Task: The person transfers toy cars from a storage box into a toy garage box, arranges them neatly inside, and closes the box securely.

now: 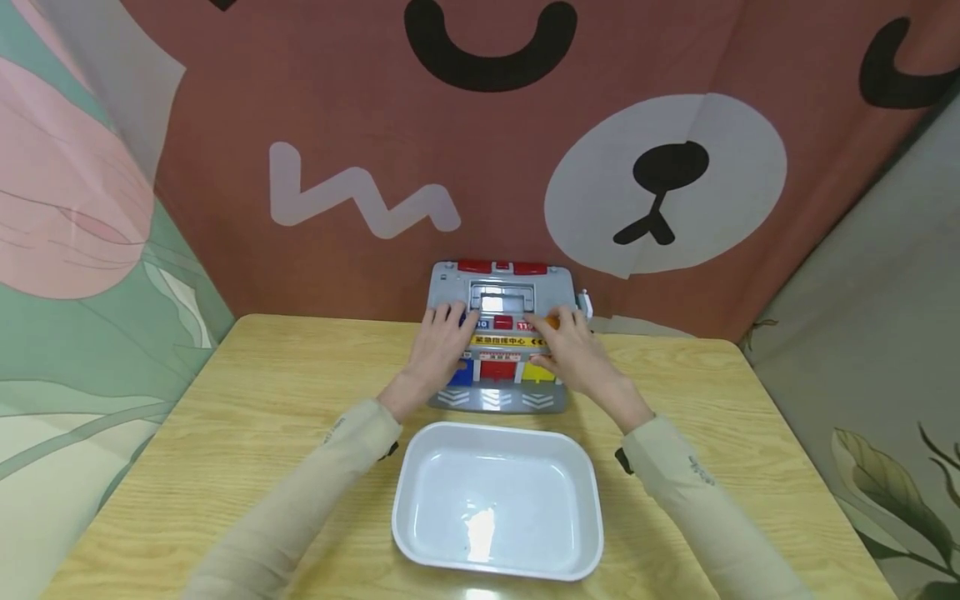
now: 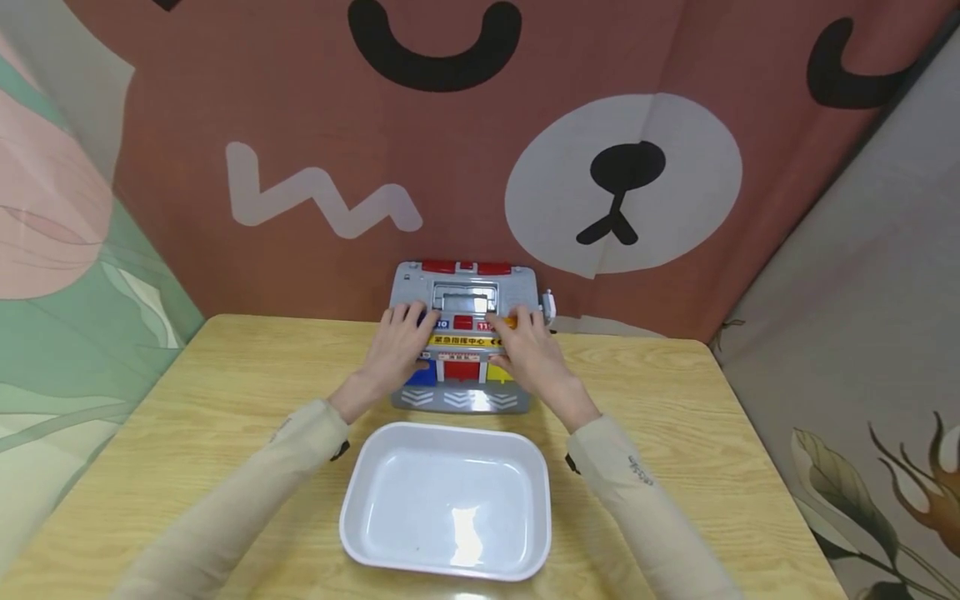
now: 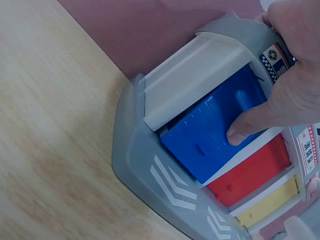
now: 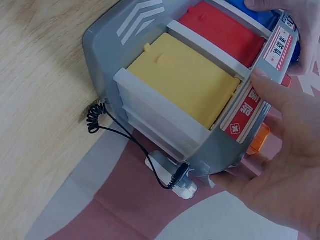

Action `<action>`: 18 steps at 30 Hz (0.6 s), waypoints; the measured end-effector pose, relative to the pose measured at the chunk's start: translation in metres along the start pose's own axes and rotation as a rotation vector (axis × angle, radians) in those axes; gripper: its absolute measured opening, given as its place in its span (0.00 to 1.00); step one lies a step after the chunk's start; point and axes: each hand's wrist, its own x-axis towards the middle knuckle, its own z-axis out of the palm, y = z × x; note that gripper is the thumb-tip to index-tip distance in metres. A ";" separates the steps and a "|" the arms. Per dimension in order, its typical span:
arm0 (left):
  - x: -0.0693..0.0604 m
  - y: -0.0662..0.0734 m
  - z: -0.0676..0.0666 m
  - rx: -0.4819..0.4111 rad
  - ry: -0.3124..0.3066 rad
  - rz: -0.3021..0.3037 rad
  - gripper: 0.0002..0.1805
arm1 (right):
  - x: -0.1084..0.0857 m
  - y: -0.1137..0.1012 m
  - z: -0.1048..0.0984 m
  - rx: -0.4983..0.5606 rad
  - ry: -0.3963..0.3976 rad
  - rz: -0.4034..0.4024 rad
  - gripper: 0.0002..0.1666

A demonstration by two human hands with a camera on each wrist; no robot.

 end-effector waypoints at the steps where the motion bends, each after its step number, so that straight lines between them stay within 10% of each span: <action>1: 0.000 0.000 0.000 0.000 0.002 0.002 0.47 | 0.000 0.000 0.000 0.001 0.002 -0.002 0.40; 18: 0.001 0.001 0.008 0.011 0.097 0.002 0.33 | 0.000 0.000 0.001 0.027 0.027 0.009 0.41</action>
